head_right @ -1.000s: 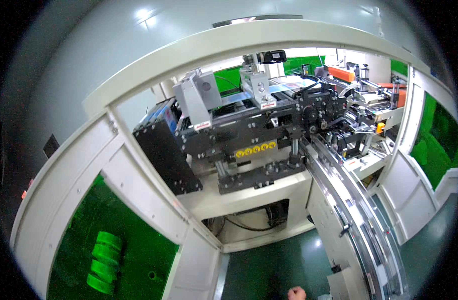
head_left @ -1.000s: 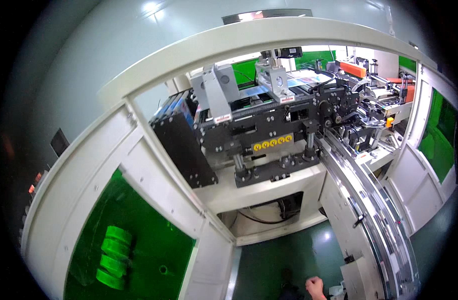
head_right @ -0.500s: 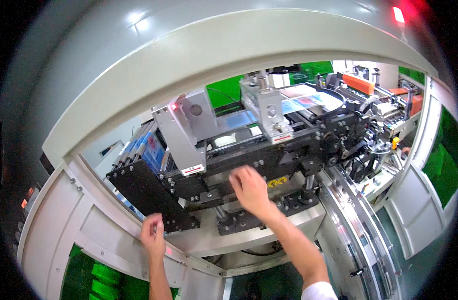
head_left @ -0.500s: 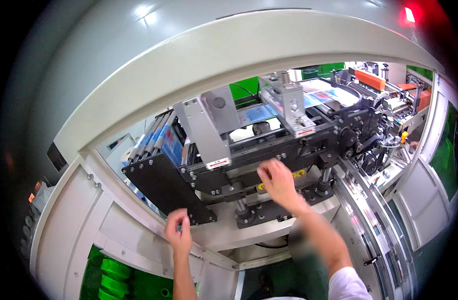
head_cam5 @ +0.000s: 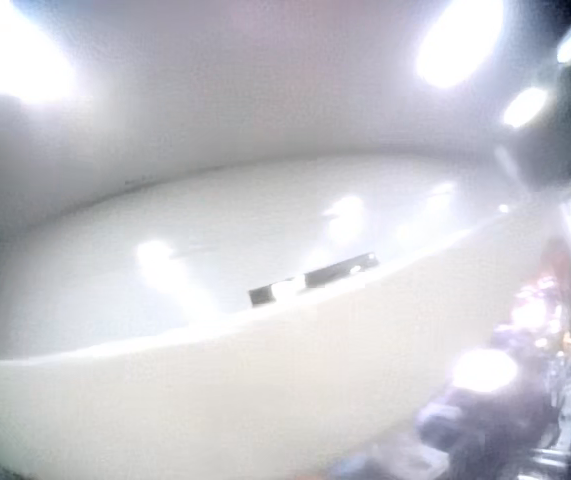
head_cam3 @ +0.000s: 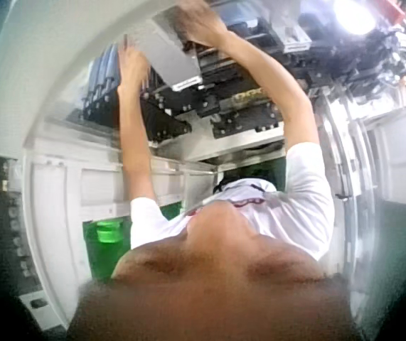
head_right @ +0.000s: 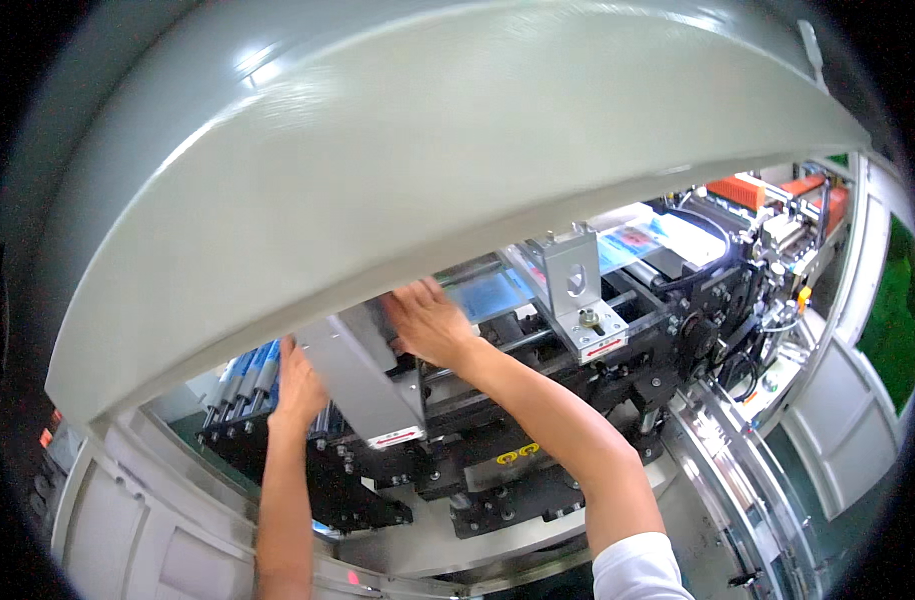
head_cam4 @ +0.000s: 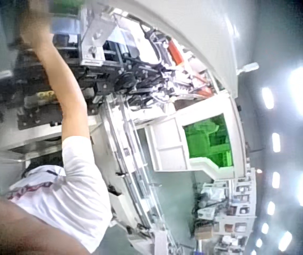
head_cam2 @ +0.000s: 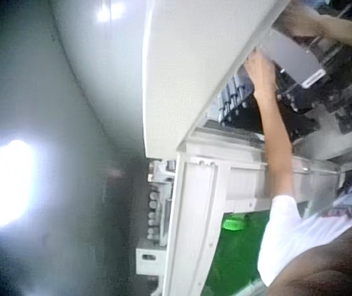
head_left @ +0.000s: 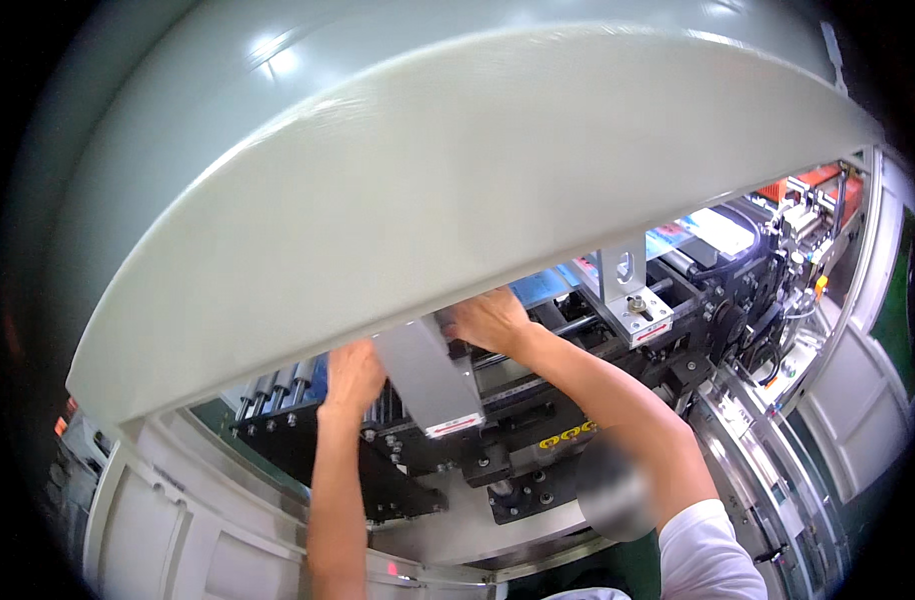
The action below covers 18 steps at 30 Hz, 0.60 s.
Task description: The person sorts small blue and white packets from a blue basket into a fabric bin, then walks to a packaging machine and loads a roll of labels into the machine.
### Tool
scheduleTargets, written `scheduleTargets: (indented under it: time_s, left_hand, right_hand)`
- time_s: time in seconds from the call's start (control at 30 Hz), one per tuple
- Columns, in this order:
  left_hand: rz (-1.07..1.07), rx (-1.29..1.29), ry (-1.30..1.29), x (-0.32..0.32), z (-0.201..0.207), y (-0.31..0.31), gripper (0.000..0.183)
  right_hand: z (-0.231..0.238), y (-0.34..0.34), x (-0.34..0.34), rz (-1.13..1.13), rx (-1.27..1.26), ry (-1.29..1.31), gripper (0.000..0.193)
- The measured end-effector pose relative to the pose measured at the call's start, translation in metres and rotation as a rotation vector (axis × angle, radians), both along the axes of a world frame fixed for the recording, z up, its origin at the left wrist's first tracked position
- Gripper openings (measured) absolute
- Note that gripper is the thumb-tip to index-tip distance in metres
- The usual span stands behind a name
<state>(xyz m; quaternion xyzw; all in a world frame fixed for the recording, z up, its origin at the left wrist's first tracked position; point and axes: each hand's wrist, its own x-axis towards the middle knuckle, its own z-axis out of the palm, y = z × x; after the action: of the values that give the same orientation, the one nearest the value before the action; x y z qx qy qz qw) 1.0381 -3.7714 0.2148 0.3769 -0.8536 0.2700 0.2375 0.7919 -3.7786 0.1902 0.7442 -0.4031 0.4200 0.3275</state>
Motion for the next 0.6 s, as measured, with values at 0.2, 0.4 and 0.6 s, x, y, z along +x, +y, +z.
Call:
scheduleTargets:
  time_s: [0.2,0.4,0.6]
  left_hand:
    - [0.140,-0.193,-0.180,0.027,0.002,-0.050,0.048]
    - [0.214,-0.102,-0.162,-0.014,0.021,-0.024,0.052]
    - [0.211,-0.145,-0.216,-0.045,0.038,-0.009,0.058]
  right_hand:
    - [0.006,-0.020,-0.008,0.097,-0.233,0.205,0.055]
    - [0.000,-0.023,-0.008,0.070,-0.435,0.176,0.042]
    - [-0.008,-0.045,0.015,0.035,-0.349,0.016,0.033]
